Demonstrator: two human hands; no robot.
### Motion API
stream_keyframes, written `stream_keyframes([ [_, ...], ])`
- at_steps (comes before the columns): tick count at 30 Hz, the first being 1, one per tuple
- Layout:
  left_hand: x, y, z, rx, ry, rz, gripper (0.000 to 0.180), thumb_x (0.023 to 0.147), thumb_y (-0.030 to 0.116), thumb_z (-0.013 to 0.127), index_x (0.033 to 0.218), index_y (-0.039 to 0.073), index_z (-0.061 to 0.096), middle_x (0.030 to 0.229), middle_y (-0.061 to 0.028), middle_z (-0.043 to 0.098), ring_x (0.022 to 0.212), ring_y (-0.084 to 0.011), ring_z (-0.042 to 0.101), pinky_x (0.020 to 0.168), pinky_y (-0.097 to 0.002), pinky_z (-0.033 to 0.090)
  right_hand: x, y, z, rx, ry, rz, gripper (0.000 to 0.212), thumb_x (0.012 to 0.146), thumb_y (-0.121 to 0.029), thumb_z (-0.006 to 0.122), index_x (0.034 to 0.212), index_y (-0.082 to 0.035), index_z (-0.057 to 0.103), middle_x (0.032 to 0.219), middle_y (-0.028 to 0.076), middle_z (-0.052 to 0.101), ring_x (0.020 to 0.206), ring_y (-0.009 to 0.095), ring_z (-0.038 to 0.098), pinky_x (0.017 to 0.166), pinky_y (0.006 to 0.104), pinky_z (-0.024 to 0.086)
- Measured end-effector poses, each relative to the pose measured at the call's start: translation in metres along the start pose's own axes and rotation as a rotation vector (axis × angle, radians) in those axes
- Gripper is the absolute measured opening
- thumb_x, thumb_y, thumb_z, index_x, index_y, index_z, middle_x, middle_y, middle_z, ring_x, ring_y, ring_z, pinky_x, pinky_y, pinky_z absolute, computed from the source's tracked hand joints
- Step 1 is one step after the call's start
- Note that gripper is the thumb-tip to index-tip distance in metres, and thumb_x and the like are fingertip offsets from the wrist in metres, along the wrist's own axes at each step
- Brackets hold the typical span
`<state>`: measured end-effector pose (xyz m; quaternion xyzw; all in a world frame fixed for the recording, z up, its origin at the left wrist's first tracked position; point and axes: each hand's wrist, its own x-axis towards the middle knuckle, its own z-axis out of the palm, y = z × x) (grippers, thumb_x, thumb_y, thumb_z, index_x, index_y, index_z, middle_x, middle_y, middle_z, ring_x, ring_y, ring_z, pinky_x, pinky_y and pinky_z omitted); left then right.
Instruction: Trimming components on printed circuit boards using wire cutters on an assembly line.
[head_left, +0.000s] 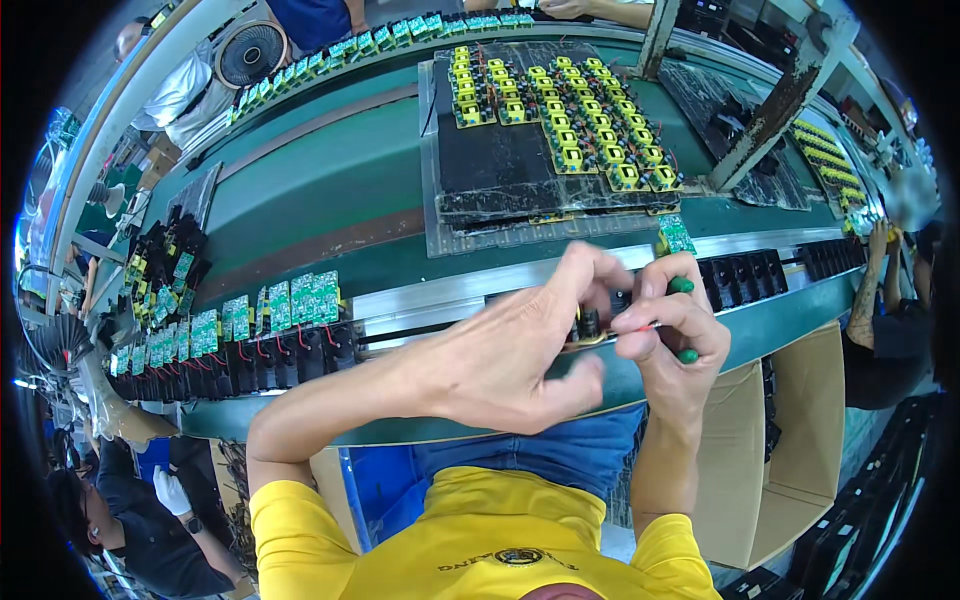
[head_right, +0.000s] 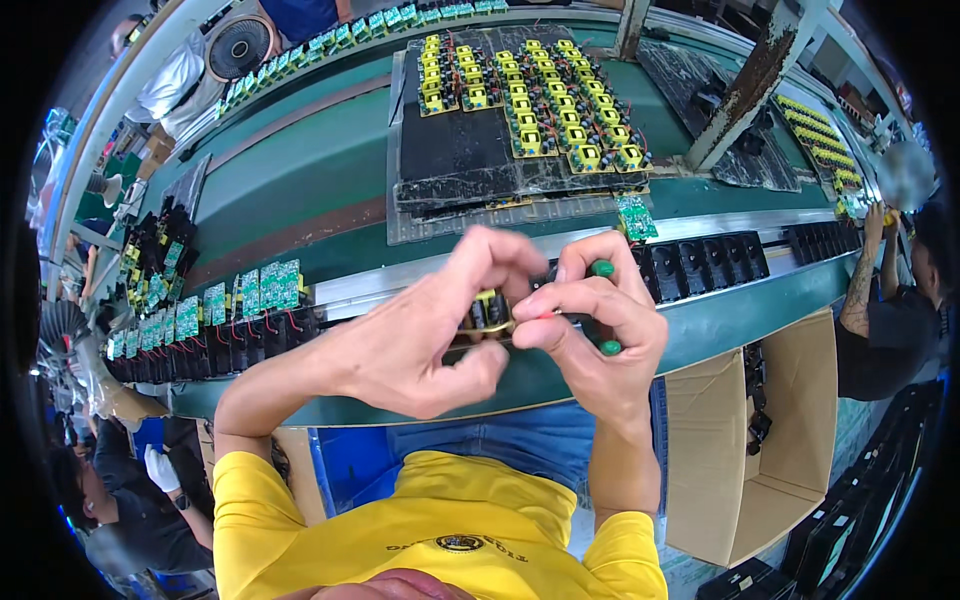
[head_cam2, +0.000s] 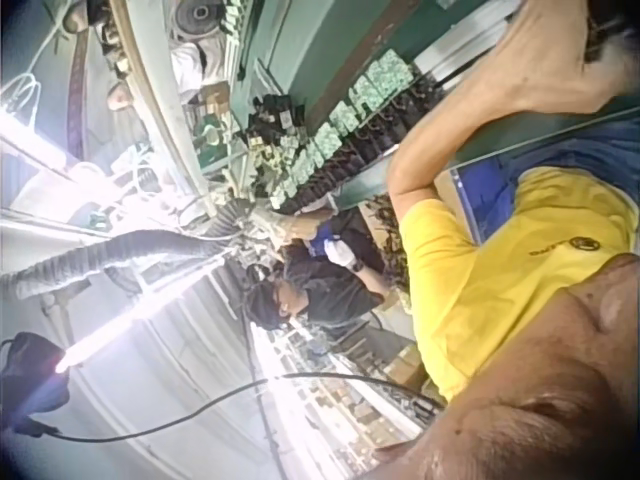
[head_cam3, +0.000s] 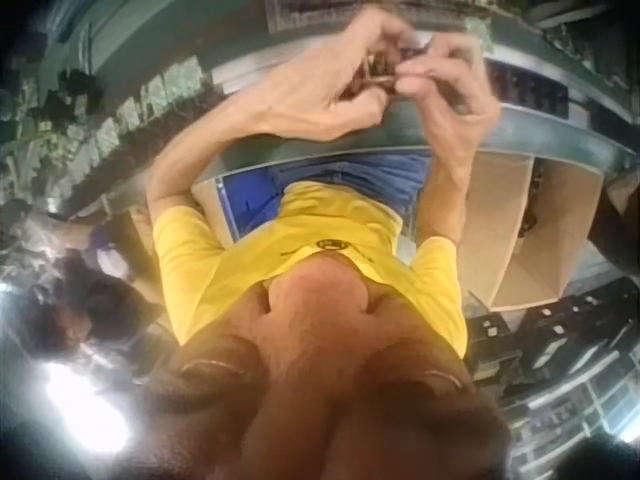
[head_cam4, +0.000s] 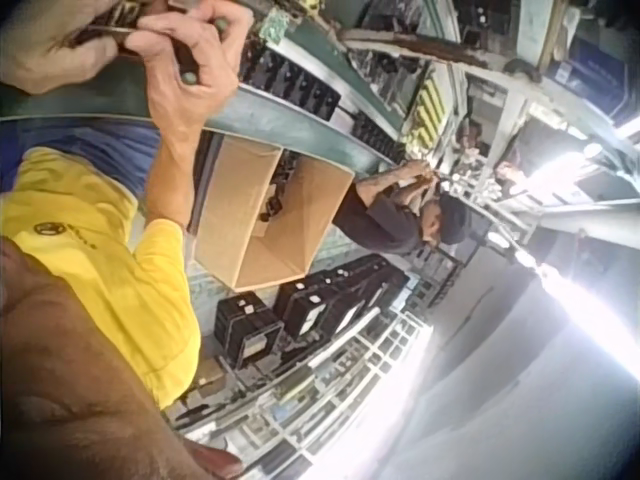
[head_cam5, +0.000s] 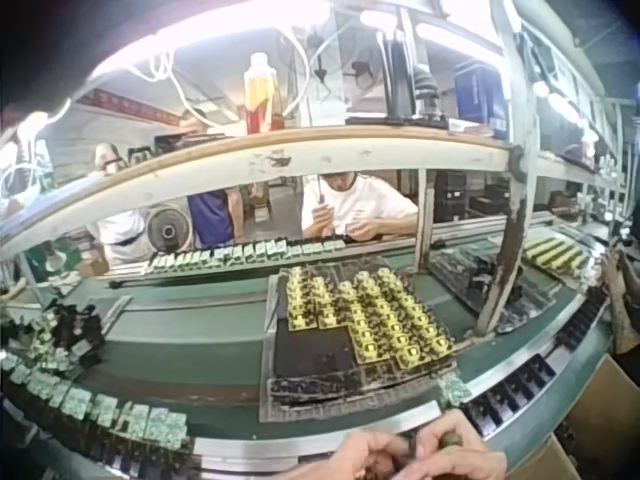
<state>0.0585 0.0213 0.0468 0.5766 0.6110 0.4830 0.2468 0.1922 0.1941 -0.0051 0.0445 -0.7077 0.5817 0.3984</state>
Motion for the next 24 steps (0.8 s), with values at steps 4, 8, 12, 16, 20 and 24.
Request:
stream_keyframes([
  [4,-0.002,0.001,0.004,-0.005,-0.02,-0.078,0.039,0.097,0.006,0.076,0.131,0.0,0.056,0.109,-0.0106,0.071,0.077,-0.0229,0.063,0.063,-0.0349,0.052,0.0,-0.008,0.004,-0.113,0.04,0.052,0.016,0.081,-0.007,0.094,0.095,-0.006,0.088,0.109,0.009,0.064,0.093,0.017,0.055,0.08,0.0303,0.047],
  [8,-0.004,0.001,0.014,0.15,0.108,0.023,0.023,0.098,0.003,0.075,0.118,0.0,0.065,0.102,-0.0085,0.072,0.076,-0.0215,0.062,0.065,-0.0331,0.051,-0.012,-0.008,0.007,0.017,0.144,0.136,0.016,0.081,-0.007,0.094,0.096,-0.006,0.088,0.107,0.008,0.064,0.09,0.017,0.054,0.078,0.0303,0.047],
  [12,-0.006,0.008,0.025,0.303,0.258,0.123,0.013,0.098,-0.002,0.075,0.11,-0.001,0.071,0.096,-0.0065,0.073,0.08,-0.0201,0.064,0.072,-0.0305,0.052,-0.023,-0.018,0.012,0.013,0.256,0.144,0.017,0.081,-0.008,0.093,0.097,-0.007,0.088,0.106,0.008,0.064,0.088,0.018,0.055,0.076,0.0307,0.047],
  [16,-0.008,0.008,0.028,0.222,0.315,0.045,0.007,0.098,-0.002,0.077,0.103,0.0,0.074,0.096,-0.006,0.075,0.08,-0.0171,0.064,0.074,-0.0288,0.052,-0.027,-0.023,0.015,-0.543,0.315,-0.011,0.02,0.082,-0.01,0.094,0.101,-0.007,0.089,0.108,0.009,0.065,0.086,0.019,0.056,0.075,0.0318,0.048],
  [20,-0.003,0.001,0.005,-0.022,0.173,-0.135,0.008,0.099,0.0,0.077,0.107,0.0,0.076,0.099,-0.0058,0.077,0.081,-0.0146,0.064,0.076,-0.0278,0.053,-0.031,-0.018,0.004,-0.601,0.086,-0.084,0.026,0.087,-0.012,0.088,0.112,-0.005,0.086,0.113,0.012,0.066,0.09,0.023,0.058,0.079,0.034,0.05],
  [24,-0.009,-0.019,-0.032,0.142,0.141,-0.241,0.006,0.1,0.003,0.076,0.105,0.0,0.076,0.098,-0.0042,0.078,0.086,-0.0136,0.065,0.085,-0.0286,0.054,-0.033,-0.013,0.011,-0.824,-0.066,0.054,0.047,0.079,-0.018,0.096,0.125,-0.012,0.088,0.116,0.009,0.07,0.094,0.024,0.063,0.081,0.0368,0.054],
])
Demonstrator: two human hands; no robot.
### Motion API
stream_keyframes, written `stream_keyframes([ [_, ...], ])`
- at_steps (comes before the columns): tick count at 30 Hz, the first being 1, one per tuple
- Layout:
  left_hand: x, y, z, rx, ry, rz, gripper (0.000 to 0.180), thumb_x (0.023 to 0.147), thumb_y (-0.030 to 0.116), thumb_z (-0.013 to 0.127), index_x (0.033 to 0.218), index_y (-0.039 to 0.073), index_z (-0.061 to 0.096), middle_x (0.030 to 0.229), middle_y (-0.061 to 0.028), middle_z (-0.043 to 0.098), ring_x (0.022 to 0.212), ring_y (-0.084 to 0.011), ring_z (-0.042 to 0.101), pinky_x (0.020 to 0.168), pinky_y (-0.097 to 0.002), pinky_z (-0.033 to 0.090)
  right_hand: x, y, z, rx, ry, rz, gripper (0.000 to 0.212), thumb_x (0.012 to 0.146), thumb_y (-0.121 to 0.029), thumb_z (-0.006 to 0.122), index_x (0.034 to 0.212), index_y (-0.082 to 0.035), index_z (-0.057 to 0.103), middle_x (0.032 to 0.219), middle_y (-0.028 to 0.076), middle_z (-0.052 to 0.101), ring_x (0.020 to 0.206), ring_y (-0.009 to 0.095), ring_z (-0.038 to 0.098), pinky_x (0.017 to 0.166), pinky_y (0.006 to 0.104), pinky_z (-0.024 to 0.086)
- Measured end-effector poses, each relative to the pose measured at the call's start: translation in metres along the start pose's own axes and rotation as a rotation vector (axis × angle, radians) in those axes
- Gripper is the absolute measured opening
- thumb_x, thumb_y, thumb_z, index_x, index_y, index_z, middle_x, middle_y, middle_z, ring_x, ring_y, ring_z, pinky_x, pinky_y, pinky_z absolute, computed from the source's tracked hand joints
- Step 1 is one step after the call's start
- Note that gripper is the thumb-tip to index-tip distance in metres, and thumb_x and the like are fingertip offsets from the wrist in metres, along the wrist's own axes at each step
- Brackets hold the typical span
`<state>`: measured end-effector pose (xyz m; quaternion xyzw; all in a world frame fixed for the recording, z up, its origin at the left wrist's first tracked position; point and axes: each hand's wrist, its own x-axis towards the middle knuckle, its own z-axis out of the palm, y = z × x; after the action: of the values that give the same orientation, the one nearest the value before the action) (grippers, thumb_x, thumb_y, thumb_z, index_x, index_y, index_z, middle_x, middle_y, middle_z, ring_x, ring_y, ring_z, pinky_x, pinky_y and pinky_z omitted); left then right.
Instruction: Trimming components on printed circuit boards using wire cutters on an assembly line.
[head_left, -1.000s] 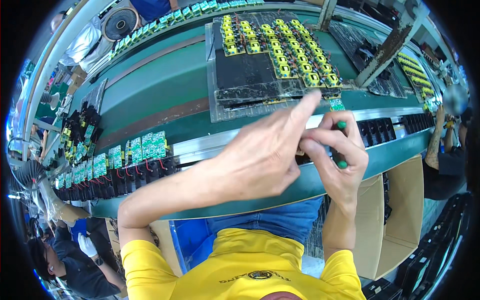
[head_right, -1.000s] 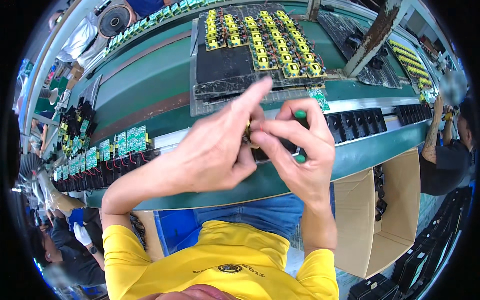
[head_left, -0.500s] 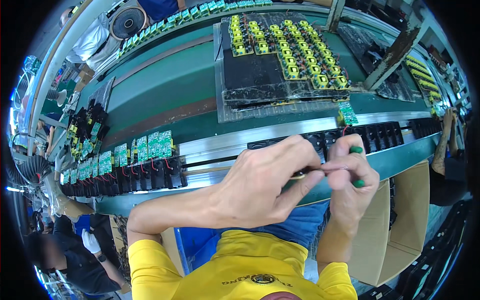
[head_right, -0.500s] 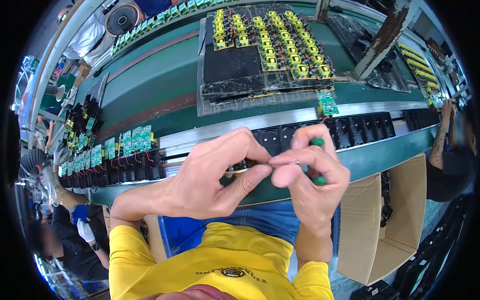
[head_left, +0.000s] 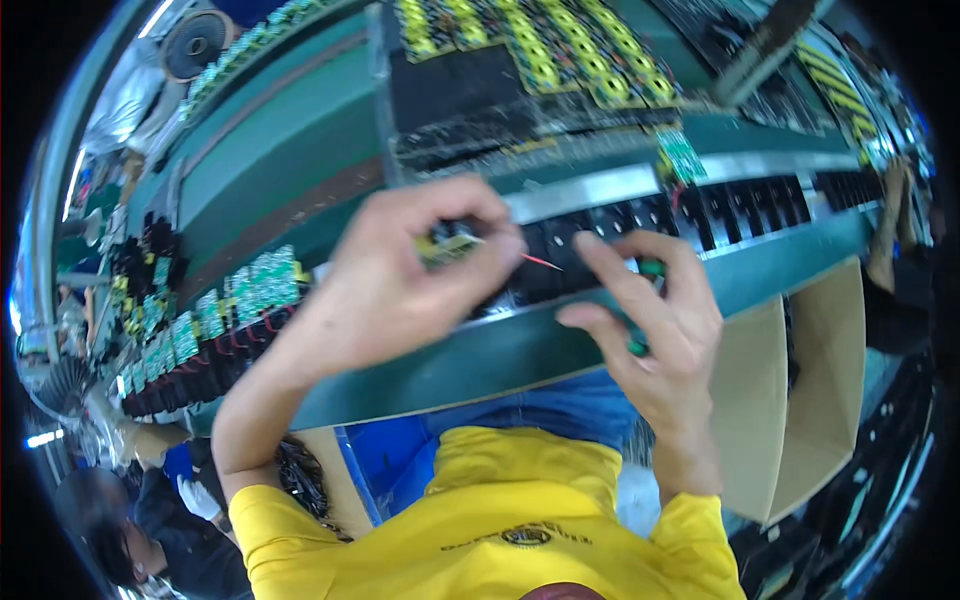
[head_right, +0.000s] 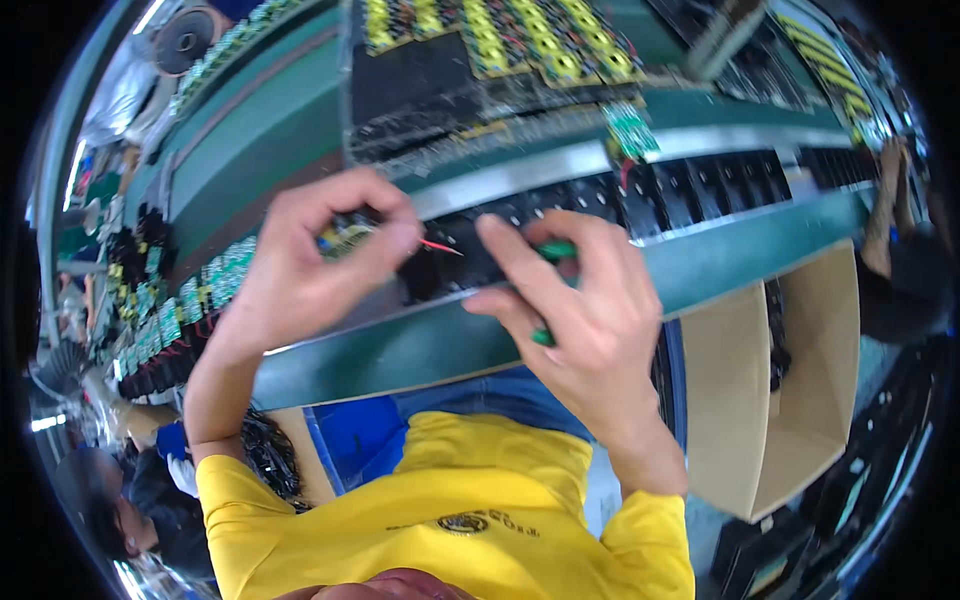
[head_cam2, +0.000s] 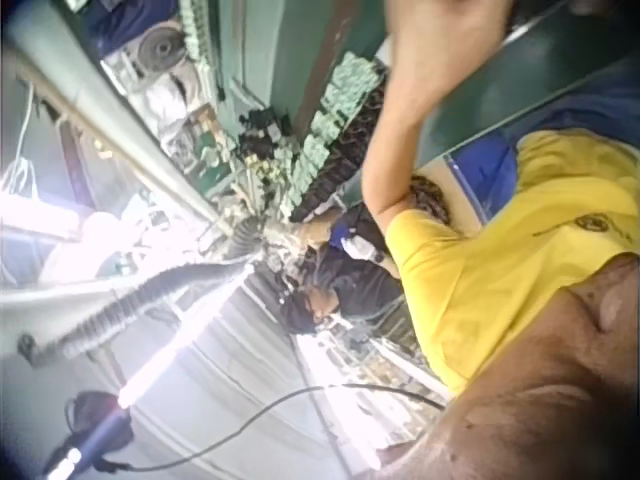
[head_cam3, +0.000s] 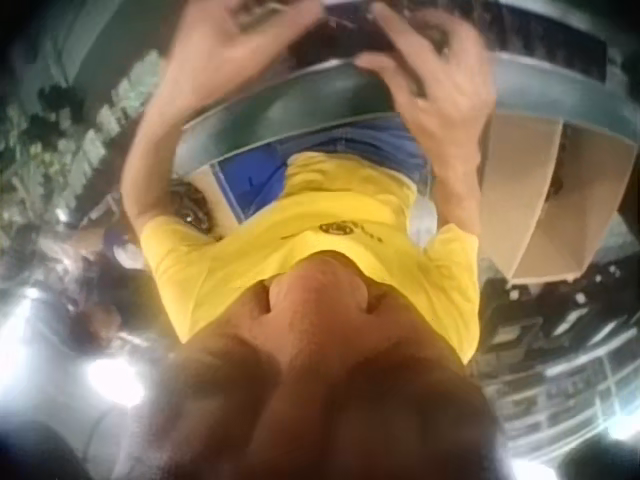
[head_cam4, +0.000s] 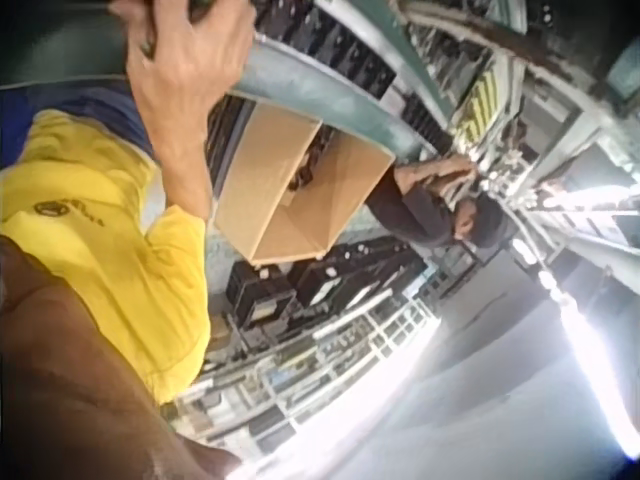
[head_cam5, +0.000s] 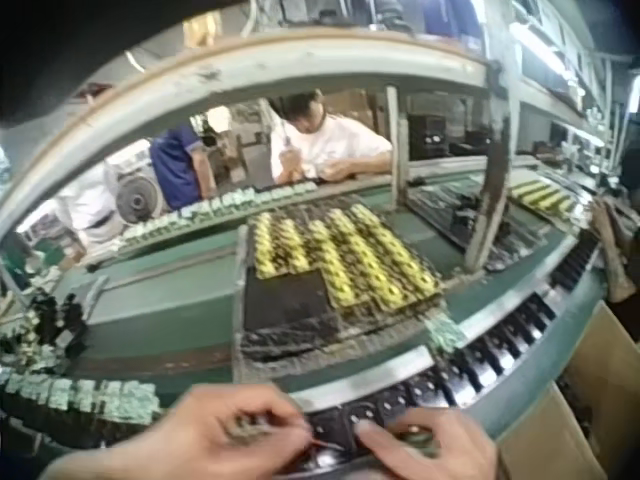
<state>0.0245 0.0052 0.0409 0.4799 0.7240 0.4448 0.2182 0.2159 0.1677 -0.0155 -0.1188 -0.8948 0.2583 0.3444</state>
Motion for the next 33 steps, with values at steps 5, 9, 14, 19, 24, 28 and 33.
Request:
stream_keyframes([
  [5,0.002,-0.035,-0.005,0.163,0.029,-0.086,0.009,0.098,0.007,0.076,0.101,-0.001,0.075,0.093,-0.0057,0.078,0.082,-0.0166,0.065,0.082,-0.0295,0.054,-0.01,0.008,0.024,-0.144,-0.076,-0.072,0.039,0.079,-0.021,0.096,0.117,-0.017,0.089,0.115,0.005,0.068,0.092,0.022,0.062,0.081,0.0363,0.054],
  [9,-0.001,-0.04,-0.003,0.211,0.041,-0.111,0.01,0.097,0.008,0.077,0.1,-0.002,0.074,0.092,-0.0063,0.078,0.08,-0.0177,0.065,0.079,-0.03,0.054,-0.013,0.003,0.039,-0.158,-0.095,-0.11,0.033,0.08,-0.022,0.095,0.112,-0.017,0.089,0.113,0.003,0.066,0.091,0.021,0.06,0.08,0.0358,0.053],
  [14,-0.007,-0.042,-0.005,0.229,0.035,-0.127,0.009,0.098,0.007,0.077,0.1,-0.001,0.074,0.092,-0.0038,0.077,0.081,-0.0148,0.063,0.081,-0.0282,0.053,-0.015,-0.002,0.052,-0.159,-0.095,-0.148,0.027,0.081,-0.021,0.094,0.107,-0.016,0.088,0.113,0.003,0.065,0.09,0.021,0.058,0.078,0.0356,0.052],
  [19,-0.011,-0.047,-0.009,0.251,0.017,-0.154,0.007,0.099,0.006,0.077,0.1,0.0,0.074,0.091,-0.001,0.075,0.082,-0.0114,0.06,0.082,-0.0258,0.051,-0.018,-0.003,0.058,-0.169,-0.111,-0.151,0.024,0.082,-0.019,0.093,0.106,-0.016,0.088,0.113,0.003,0.065,0.09,0.021,0.057,0.077,0.0356,0.051],
  [24,-0.014,-0.051,-0.013,0.264,0.004,-0.176,0.009,0.099,0.008,0.078,0.1,0.0,0.075,0.091,-0.0028,0.077,0.079,-0.0134,0.061,0.077,-0.0269,0.052,-0.019,-0.004,0.061,-0.172,-0.119,-0.138,0.023,0.083,-0.018,0.094,0.106,-0.015,0.088,0.112,0.003,0.065,0.09,0.021,0.056,0.076,0.0356,0.051],
  [28,-0.014,-0.052,-0.013,0.27,0.004,-0.184,0.011,0.098,0.01,0.078,0.1,-0.001,0.076,0.092,-0.0051,0.079,0.077,-0.0159,0.064,0.073,-0.0282,0.053,-0.02,-0.003,0.061,-0.167,-0.118,-0.134,0.023,0.083,-0.018,0.094,0.106,-0.015,0.088,0.112,0.003,0.065,0.089,0.021,0.056,0.076,0.0356,0.051],
  [33,-0.014,-0.053,-0.013,0.296,0.01,-0.187,0.01,0.098,0.01,0.078,0.099,-0.001,0.077,0.091,-0.0053,0.079,0.077,-0.0158,0.064,0.072,-0.0279,0.053,-0.02,-0.003,0.062,-0.151,-0.115,-0.126,0.023,0.084,-0.018,0.094,0.106,-0.015,0.088,0.112,0.003,0.065,0.089,0.021,0.056,0.075,0.0355,0.051],
])
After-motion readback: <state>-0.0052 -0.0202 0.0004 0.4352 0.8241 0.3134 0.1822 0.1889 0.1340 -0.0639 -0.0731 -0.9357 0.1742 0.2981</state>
